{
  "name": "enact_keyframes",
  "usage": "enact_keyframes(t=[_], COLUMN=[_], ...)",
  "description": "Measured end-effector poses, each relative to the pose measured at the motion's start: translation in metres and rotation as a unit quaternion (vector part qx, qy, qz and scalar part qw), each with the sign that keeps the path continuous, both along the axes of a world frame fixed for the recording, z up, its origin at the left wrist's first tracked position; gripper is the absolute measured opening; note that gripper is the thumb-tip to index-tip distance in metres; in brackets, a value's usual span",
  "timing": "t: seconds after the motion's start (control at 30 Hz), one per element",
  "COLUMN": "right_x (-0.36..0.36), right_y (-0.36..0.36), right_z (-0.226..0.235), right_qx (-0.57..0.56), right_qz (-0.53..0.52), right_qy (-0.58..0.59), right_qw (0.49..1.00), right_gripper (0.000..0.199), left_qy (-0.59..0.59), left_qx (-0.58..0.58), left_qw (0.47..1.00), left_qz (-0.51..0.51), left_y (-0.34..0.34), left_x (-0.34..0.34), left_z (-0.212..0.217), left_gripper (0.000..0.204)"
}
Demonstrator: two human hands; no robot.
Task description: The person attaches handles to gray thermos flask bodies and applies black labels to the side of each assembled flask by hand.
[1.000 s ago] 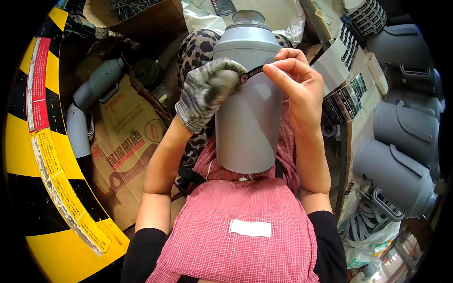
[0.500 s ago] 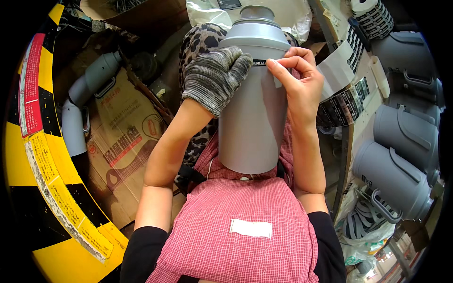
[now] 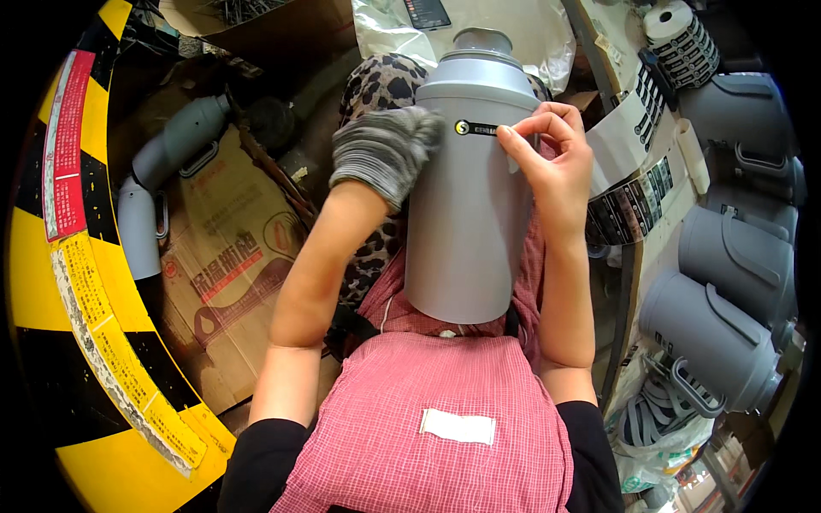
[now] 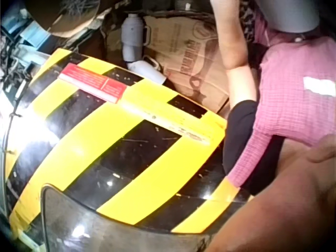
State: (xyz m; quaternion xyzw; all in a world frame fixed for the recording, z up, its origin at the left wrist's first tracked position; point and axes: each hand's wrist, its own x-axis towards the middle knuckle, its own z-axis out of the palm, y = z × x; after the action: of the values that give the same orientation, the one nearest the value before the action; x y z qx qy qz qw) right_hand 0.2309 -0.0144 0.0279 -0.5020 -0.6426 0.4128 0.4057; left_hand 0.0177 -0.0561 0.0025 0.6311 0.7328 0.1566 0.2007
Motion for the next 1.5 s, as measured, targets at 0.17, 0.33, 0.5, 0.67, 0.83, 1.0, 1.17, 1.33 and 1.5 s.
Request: enact_keyframes(t=[0.17, 0.33, 0.5, 0.67, 0.83, 1.0, 1.17, 1.33, 1.5], right_x=[0.014, 0.002, 0.071, 0.214, 0.233, 0.196, 0.229, 0.3, 0.294], right_y=[0.001, 0.001, -0.06, -0.224, -0.396, -0.465, -0.457, -0.457, -0.514], right_z=[0.005, -0.013, -0.018, -0.005, -0.028, -0.041, -0.018, 0.033, 0.019], right_qx=[-0.176, 0.125, -0.025, -0.411, -0.451, -0.23, -0.324, -0.171, -0.25], right_qz=[-0.067, 0.056, -0.074, 0.141, 0.167, -0.014, 0.123, 0.141, -0.444], right_qy=[0.16, -0.088, -0.038, -0.153, -0.483, -0.567, -0.557, -0.457, -0.439], right_qw=[0.969, 0.987, 0.996, 0.888, 0.732, 0.791, 0.755, 0.862, 0.74], right_gripper=[0.057, 0.058, 0.04, 0.011, 0.034, 0.07, 0.076, 0.071, 0.06], left_qy=[-0.112, -0.012, -0.35, -0.198, -0.193, -0.355, -0.04, 0.212, 0.108], left_qx=[0.1, 0.33, 0.249, 0.278, 0.026, -0.071, 0.003, 0.266, 0.231], left_qw=[0.987, 0.944, 0.903, 0.932, 0.973, 0.853, 0.819, 0.672, 0.77], left_qz=[0.052, -0.011, 0.005, -0.118, -0.127, -0.375, -0.572, -0.658, -0.586], left_y=[-0.016, 0.006, 0.019, 0.109, 0.15, 0.142, 0.19, 0.224, 0.207], left_x=[-0.014, 0.022, -0.002, -0.014, -0.025, -0.049, -0.069, -0.112, -0.154], left_z=[-0.003, -0.028, -0.041, -0.012, 0.02, 0.059, 0.042, 0.036, 0.066], left_gripper=[0.044, 0.055, 0.045, 0.065, 0.04, 0.042, 0.048, 0.05, 0.051])
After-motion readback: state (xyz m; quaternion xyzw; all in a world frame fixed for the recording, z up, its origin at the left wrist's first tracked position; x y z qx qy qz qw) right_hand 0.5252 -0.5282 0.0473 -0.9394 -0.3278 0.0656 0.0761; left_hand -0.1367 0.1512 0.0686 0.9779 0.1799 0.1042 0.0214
